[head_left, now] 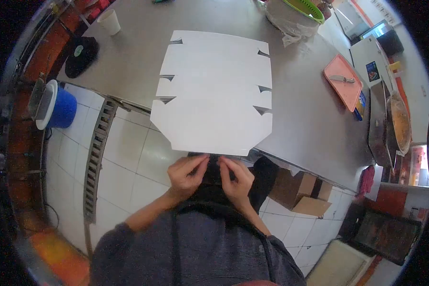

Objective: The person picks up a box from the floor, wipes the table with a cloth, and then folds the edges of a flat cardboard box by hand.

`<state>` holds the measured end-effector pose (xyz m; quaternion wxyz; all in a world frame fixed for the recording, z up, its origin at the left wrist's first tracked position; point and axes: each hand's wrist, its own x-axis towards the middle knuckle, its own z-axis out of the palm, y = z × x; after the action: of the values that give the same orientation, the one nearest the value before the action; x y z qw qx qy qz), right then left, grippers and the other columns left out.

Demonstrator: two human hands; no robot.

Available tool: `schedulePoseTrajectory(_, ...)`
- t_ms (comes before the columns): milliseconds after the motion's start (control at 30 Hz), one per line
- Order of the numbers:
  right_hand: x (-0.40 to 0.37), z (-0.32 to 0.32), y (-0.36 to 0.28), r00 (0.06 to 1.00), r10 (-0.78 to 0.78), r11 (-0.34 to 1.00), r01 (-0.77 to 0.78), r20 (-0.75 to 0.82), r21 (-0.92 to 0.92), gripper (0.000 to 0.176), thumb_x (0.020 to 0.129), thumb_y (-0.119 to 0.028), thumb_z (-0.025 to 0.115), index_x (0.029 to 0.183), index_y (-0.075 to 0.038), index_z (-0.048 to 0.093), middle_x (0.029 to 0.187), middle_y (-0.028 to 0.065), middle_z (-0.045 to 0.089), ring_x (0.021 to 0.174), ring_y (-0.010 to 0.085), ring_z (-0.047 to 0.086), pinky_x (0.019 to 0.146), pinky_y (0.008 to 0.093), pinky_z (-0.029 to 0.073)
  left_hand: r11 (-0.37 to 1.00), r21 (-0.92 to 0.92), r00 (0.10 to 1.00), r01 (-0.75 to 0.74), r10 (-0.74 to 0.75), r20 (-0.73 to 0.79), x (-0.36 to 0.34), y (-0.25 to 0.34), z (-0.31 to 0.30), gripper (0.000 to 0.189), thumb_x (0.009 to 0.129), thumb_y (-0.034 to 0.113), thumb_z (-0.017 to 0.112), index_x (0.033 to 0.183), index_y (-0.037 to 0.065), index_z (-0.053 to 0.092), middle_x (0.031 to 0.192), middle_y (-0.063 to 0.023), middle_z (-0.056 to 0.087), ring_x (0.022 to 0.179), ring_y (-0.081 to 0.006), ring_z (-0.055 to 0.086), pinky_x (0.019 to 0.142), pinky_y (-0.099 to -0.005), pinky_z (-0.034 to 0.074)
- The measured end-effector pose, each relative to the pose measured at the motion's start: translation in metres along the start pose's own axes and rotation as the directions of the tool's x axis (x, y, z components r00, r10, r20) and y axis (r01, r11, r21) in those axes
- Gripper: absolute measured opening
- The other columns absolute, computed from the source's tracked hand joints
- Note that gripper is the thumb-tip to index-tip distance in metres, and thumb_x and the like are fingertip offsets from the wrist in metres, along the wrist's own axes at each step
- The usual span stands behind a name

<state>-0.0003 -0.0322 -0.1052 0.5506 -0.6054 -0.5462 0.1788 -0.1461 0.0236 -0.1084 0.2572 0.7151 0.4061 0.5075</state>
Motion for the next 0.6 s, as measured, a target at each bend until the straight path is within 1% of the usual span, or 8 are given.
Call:
schedulePoseTrajectory(33,0.002,0.001,0.0,1.0,-0.001,1.0,0.001,0.002,0.0,0.021,0.082,0.004,0.07,0.103,0.0,0.069,0.094,0.0138,0.072,0.084,0.0227,0.07,0.075,0.0311,0.055,1.0,0.0,1.0,0.001,-0.001,-0.002,-0.001,0.0,0.0,0.02,0.075,-0.002,0.077,0.095,0.001,0.072,0.086,-0.0112,0.073,0.072,-0.0228,0.07,0.064,-0.0307,0.053)
schedulePoseTrajectory(100,0.006,0.004,0.0,1.0,-0.002,1.0,0.001,0.025,0.028,0.022,0.081,0.003,0.071,0.103,-0.001,0.071,0.096,0.0143,0.071,0.087,0.023,0.07,0.077,0.0308,0.054,0.998,-0.028,0.998,0.06,-0.059,0.023,-0.002,-0.001,-0.001,0.02,0.076,-0.002,0.076,0.096,0.001,0.073,0.088,-0.0125,0.073,0.075,-0.0241,0.071,0.066,-0.0311,0.054)
schedulePoseTrajectory(200,0.007,0.009,0.001,1.0,-0.011,0.997,0.009,0.024,0.079,0.021,0.081,0.003,0.071,0.102,-0.001,0.072,0.097,0.0144,0.071,0.09,0.0233,0.069,0.078,0.0302,0.054,0.997,-0.044,0.997,0.056,-0.054,0.052,-0.003,-0.004,-0.003,0.021,0.077,-0.001,0.075,0.098,0.001,0.073,0.091,-0.0136,0.073,0.078,-0.025,0.071,0.069,-0.031,0.055)
schedulePoseTrajectory(300,0.005,0.011,0.001,1.0,0.004,0.997,-0.006,0.025,0.076,0.02,0.081,0.003,0.072,0.101,0.0,0.072,0.096,0.0138,0.071,0.089,0.0228,0.069,0.077,0.0294,0.054,0.994,-0.07,0.994,0.081,-0.075,0.08,-0.002,-0.003,-0.004,0.023,0.077,-0.001,0.075,0.101,0.0,0.073,0.092,-0.0145,0.073,0.08,-0.0253,0.071,0.07,-0.0311,0.055)
schedulePoseTrajectory(400,0.006,0.011,-0.002,0.999,0.037,0.997,-0.039,0.029,0.073,0.021,0.08,0.002,0.073,0.101,0.0,0.072,0.096,0.0134,0.071,0.088,0.0218,0.069,0.078,0.0293,0.053,0.994,-0.09,0.995,0.068,-0.06,0.082,-0.001,-0.004,-0.002,0.024,0.078,-0.001,0.075,0.102,-0.001,0.072,0.093,-0.015,0.073,0.082,-0.0253,0.071,0.072,-0.0315,0.056)
schedulePoseTrajectory(500,0.004,0.014,0.0,0.998,0.062,0.993,-0.065,0.03,0.102,0.02,0.081,0.001,0.073,0.1,0.0,0.072,0.095,0.0131,0.071,0.087,0.0208,0.068,0.076,0.0293,0.054,0.986,-0.138,0.992,0.092,-0.079,0.101,0.0,-0.003,-0.002,0.021,0.079,-0.004,0.073,0.099,-0.003,0.072,0.092,-0.0171,0.072,0.082,-0.0246,0.071,0.072,-0.0307,0.056)
schedulePoseTrajectory(600,0.008,0.014,-0.008,0.996,0.076,0.994,-0.079,0.046,0.08,0.02,0.081,0.0,0.072,0.102,0.0,0.072,0.095,0.0127,0.07,0.085,0.02,0.068,0.073,0.0285,0.054,0.985,-0.144,0.991,0.094,-0.078,0.11,-0.003,-0.007,0.0,0.02,0.079,-0.004,0.072,0.1,-0.004,0.072,0.091,-0.0168,0.071,0.081,-0.0248,0.07,0.072,-0.0306,0.056)
